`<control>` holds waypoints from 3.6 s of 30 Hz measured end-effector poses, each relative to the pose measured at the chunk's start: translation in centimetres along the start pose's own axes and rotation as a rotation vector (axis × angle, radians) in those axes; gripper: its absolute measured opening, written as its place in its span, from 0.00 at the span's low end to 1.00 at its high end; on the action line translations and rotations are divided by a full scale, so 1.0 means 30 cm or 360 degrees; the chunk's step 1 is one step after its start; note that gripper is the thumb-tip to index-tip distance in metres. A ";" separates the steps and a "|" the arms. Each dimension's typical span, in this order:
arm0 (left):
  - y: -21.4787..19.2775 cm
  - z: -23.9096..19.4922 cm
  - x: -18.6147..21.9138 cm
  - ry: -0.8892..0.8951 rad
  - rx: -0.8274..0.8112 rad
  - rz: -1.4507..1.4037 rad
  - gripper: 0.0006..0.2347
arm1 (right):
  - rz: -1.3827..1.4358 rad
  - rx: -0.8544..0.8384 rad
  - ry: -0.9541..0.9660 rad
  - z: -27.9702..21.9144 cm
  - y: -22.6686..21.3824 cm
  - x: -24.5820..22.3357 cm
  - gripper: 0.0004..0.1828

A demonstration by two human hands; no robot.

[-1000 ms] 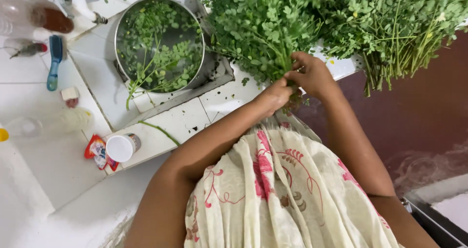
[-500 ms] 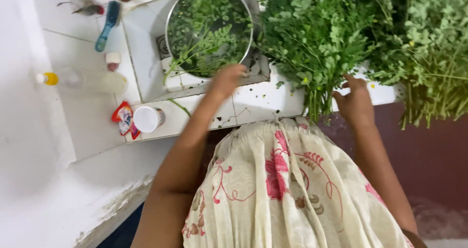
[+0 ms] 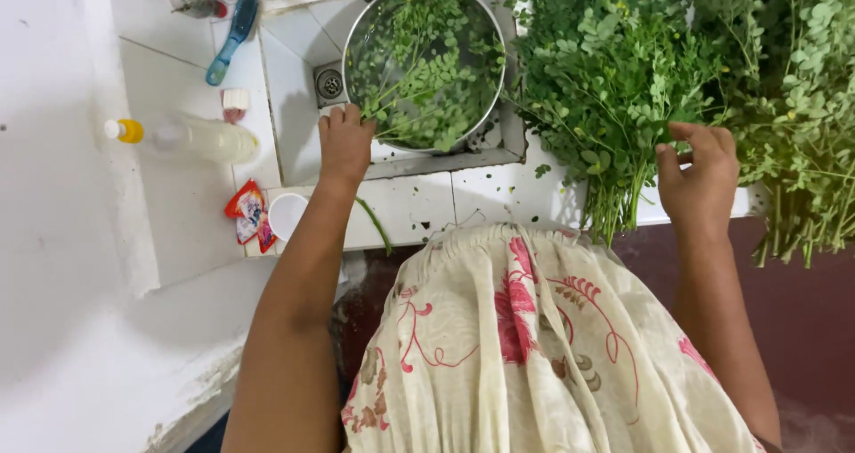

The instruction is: Plucking leaves from stems of green leafy vegetables and placing them into a bowl of water for cleaning.

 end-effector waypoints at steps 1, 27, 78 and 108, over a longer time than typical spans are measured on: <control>0.019 0.011 -0.012 0.0001 0.0000 -0.0005 0.05 | -0.0005 0.0000 0.0001 0.012 0.013 -0.005 0.13; -0.718 0.387 0.217 0.0249 0.0143 -0.1303 0.10 | -0.0166 0.0201 -0.0145 0.008 0.016 -0.143 0.06; 0.335 0.084 0.571 -0.0345 -0.0382 -0.2196 0.14 | -0.0008 -0.0387 0.0524 -0.224 0.158 0.208 0.23; -0.152 -0.099 0.286 -0.1329 -0.0207 -0.3616 0.11 | 0.0653 -0.0406 -0.0608 0.110 0.335 -0.535 0.08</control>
Point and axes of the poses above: each hand's wrist, its own z-axis towards the middle knuckle, its own y-axis out of the palm, x = y × z, the point moved 2 cm from there along z, towards the middle knuckle, and after that the axes turned 15 degrees about -z, right-handed, at the moved point
